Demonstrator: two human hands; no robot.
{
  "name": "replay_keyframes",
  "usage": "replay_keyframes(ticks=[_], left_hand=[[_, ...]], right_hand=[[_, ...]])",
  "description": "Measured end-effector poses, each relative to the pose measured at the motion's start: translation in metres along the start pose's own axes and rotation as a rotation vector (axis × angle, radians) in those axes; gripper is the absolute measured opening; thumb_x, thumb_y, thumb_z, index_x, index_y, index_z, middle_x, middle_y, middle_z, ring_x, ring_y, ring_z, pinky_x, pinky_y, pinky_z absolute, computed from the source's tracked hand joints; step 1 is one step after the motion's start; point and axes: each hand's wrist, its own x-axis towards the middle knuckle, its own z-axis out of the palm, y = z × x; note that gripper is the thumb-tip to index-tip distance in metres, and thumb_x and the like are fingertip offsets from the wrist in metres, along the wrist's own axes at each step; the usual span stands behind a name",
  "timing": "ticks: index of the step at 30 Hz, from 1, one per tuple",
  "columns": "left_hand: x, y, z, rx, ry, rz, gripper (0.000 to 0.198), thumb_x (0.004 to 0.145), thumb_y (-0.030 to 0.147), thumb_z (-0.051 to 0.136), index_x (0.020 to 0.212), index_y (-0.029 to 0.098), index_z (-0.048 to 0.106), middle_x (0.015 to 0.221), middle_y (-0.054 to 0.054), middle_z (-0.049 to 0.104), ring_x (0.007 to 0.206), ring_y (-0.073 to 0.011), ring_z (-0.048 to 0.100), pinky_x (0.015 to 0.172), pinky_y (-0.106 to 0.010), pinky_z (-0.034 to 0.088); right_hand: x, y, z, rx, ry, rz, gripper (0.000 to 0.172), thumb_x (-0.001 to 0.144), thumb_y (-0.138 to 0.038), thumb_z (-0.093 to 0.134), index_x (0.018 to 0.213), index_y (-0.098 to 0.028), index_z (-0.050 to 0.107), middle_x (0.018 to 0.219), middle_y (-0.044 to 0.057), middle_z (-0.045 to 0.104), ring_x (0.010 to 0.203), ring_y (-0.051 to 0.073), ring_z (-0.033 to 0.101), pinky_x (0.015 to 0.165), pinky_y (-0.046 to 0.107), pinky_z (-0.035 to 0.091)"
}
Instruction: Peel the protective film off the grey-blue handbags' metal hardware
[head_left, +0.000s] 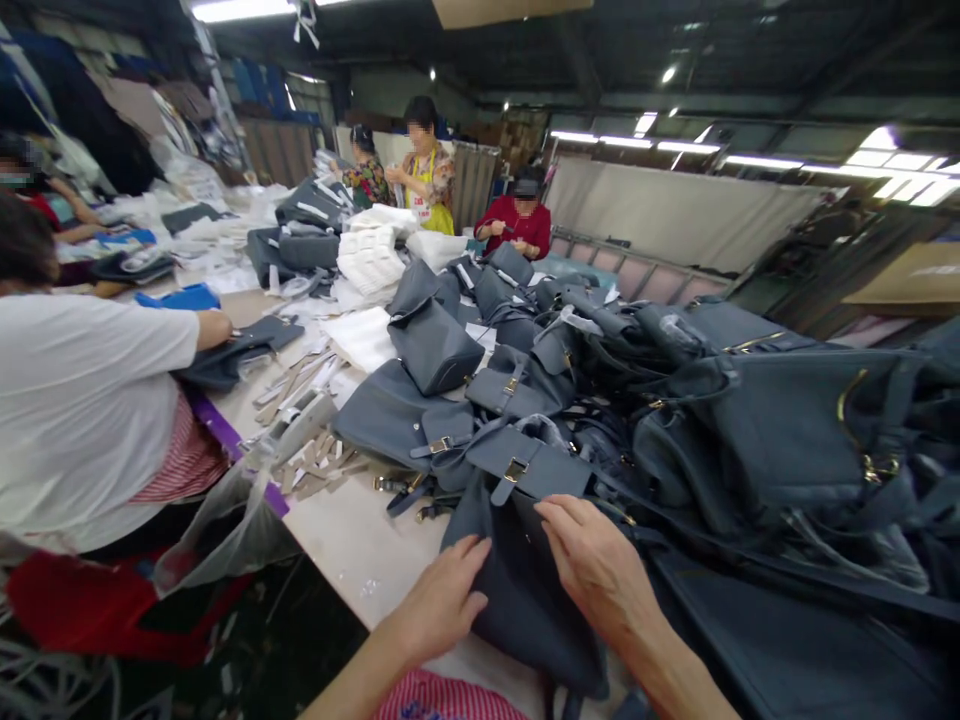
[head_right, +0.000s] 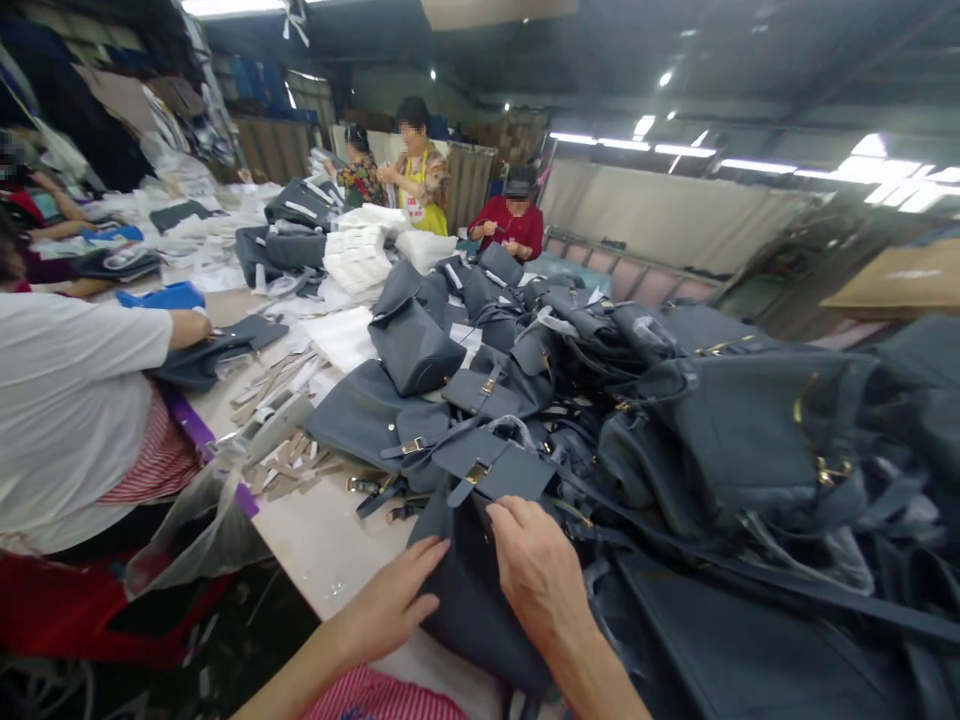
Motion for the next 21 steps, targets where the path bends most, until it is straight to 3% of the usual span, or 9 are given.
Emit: replay_keyframes(ticks=[4, 9, 12, 14, 18, 21], left_hand=[[-0.007, 0.003, 0.005, -0.063, 0.034, -0.006, 0.066, 0.081, 0.013, 0.051, 0.145, 0.018, 0.038, 0.154, -0.015, 0.035, 0.141, -0.0267, 0.034, 0.119, -0.045, 0.025], [-0.007, 0.01, 0.01, -0.055, 0.111, 0.057, 0.054, 0.083, 0.009, 0.049, 0.137, 0.015, 0.049, 0.15, -0.018, 0.039, 0.138, -0.0297, 0.037, 0.116, -0.049, 0.03], [-0.003, 0.015, 0.012, -0.109, 0.227, 0.157, 0.041, 0.085, 0.007, 0.045, 0.123, 0.015, 0.059, 0.134, -0.016, 0.054, 0.126, -0.0258, 0.049, 0.11, -0.043, 0.039], [0.0, 0.019, 0.013, -0.209, 0.271, 0.194, 0.034, 0.087, 0.009, 0.044, 0.114, 0.017, 0.063, 0.119, -0.012, 0.062, 0.112, -0.0217, 0.057, 0.102, -0.037, 0.045], [0.008, 0.023, 0.016, -0.393, 0.217, 0.163, 0.029, 0.084, 0.008, 0.046, 0.102, 0.018, 0.067, 0.105, -0.007, 0.067, 0.1, -0.0194, 0.062, 0.094, -0.033, 0.048], [0.015, 0.025, 0.022, -0.557, 0.138, 0.122, 0.033, 0.08, 0.006, 0.047, 0.106, 0.018, 0.066, 0.107, -0.007, 0.067, 0.101, -0.0186, 0.064, 0.094, -0.032, 0.049]], right_hand=[[0.018, 0.003, -0.015, -0.108, -0.116, -0.013, 0.01, 0.087, -0.02, 0.059, 0.096, -0.018, 0.064, 0.096, 0.011, 0.067, 0.085, 0.025, 0.061, 0.076, 0.037, 0.05], [0.039, 0.002, -0.023, -0.154, -0.455, -0.011, 0.011, 0.082, -0.024, 0.065, 0.09, -0.016, 0.064, 0.093, 0.014, 0.066, 0.088, 0.03, 0.059, 0.075, 0.039, 0.043], [0.045, -0.001, -0.021, -0.062, -0.568, -0.036, 0.003, 0.08, -0.019, 0.062, 0.083, -0.017, 0.062, 0.081, 0.01, 0.067, 0.076, 0.024, 0.06, 0.067, 0.033, 0.037], [0.046, 0.001, -0.02, 0.035, -0.633, -0.036, 0.008, 0.08, -0.016, 0.057, 0.073, -0.019, 0.057, 0.071, 0.005, 0.063, 0.069, 0.02, 0.057, 0.062, 0.03, 0.033], [0.042, 0.02, -0.022, 0.289, -0.77, 0.025, 0.021, 0.072, -0.011, 0.05, 0.058, -0.021, 0.038, 0.057, -0.006, 0.043, 0.057, 0.012, 0.044, 0.054, 0.025, 0.029], [0.038, 0.043, -0.025, 0.443, -0.827, 0.14, 0.017, 0.066, -0.006, 0.046, 0.067, -0.022, 0.042, 0.063, -0.007, 0.044, 0.062, 0.011, 0.046, 0.056, 0.021, 0.033]])
